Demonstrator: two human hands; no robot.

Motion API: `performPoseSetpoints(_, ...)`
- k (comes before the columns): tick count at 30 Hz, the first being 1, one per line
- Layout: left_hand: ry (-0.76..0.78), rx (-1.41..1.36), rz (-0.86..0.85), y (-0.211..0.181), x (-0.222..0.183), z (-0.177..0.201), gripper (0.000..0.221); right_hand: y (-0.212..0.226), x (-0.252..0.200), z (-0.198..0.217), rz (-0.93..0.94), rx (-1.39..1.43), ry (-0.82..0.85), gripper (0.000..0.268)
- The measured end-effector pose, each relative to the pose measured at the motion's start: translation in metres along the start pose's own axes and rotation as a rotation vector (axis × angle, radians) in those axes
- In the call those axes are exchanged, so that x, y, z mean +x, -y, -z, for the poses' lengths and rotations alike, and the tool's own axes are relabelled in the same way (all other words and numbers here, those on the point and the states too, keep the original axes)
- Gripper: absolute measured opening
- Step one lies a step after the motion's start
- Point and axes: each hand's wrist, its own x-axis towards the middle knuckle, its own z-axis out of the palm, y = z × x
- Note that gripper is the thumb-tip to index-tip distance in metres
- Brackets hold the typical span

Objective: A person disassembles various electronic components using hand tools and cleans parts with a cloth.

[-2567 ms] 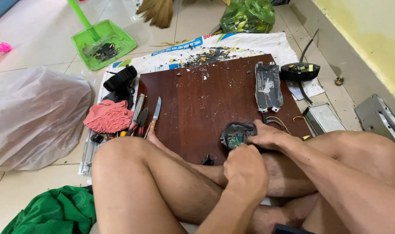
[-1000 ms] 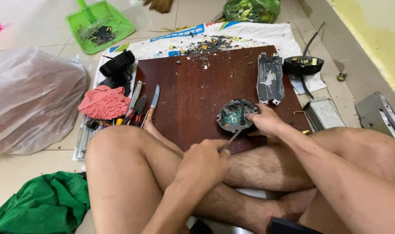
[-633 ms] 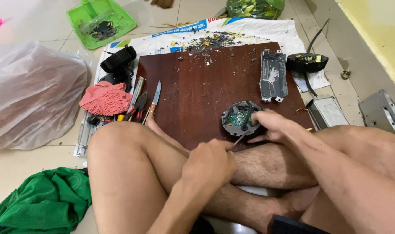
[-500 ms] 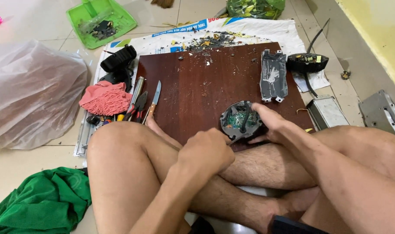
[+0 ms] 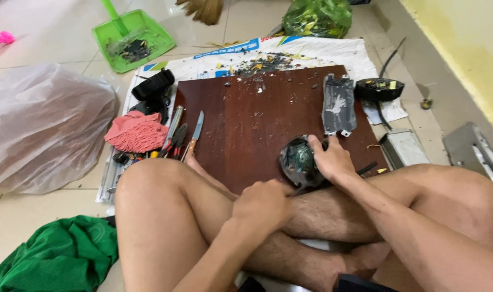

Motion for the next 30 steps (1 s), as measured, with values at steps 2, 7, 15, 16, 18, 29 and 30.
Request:
performPoseSetpoints(2, 0.007, -0.025, -0.033, 0.015, -0.002, -0.002, 0.036, -0.019, 0.025, 0.000, -0.022, -0.001, -0.053, 0.087)
performPoseSetpoints(7, 0.014, -0.117, -0.074, 0.032, 0.005, -0.001, 0.042, -0.028, 0.039, 0.016, 0.029, -0.025, -0.059, 0.083)
performPoseSetpoints(15, 0.069, -0.189, -0.051, 0.039, 0.014, 0.004, 0.046, -0.011, -0.007, 0.037, 0.077, -0.085, 0.096, 0.063)
performPoseSetpoints(16, 0.075, -0.186, -0.063, 0.030, 0.013, 0.004, 0.046, -0.019, -0.004, 0.039, 0.067, -0.083, 0.086, 0.063)
performPoseSetpoints(18, 0.093, -0.148, -0.070, 0.025, 0.007, 0.006, 0.044, -0.023, 0.004, 0.031, 0.054, -0.099, 0.070, 0.059)
performPoseSetpoints(29, 0.122, -0.134, -0.102, 0.025, -0.011, 0.007, 0.051, 0.012, -0.032, 0.035, 0.055, -0.136, 0.101, 0.065)
performPoseSetpoints(30, 0.138, -0.144, -0.149, 0.028, -0.009, 0.006, 0.051, 0.011, -0.028, 0.033, 0.052, -0.127, 0.088, 0.061)
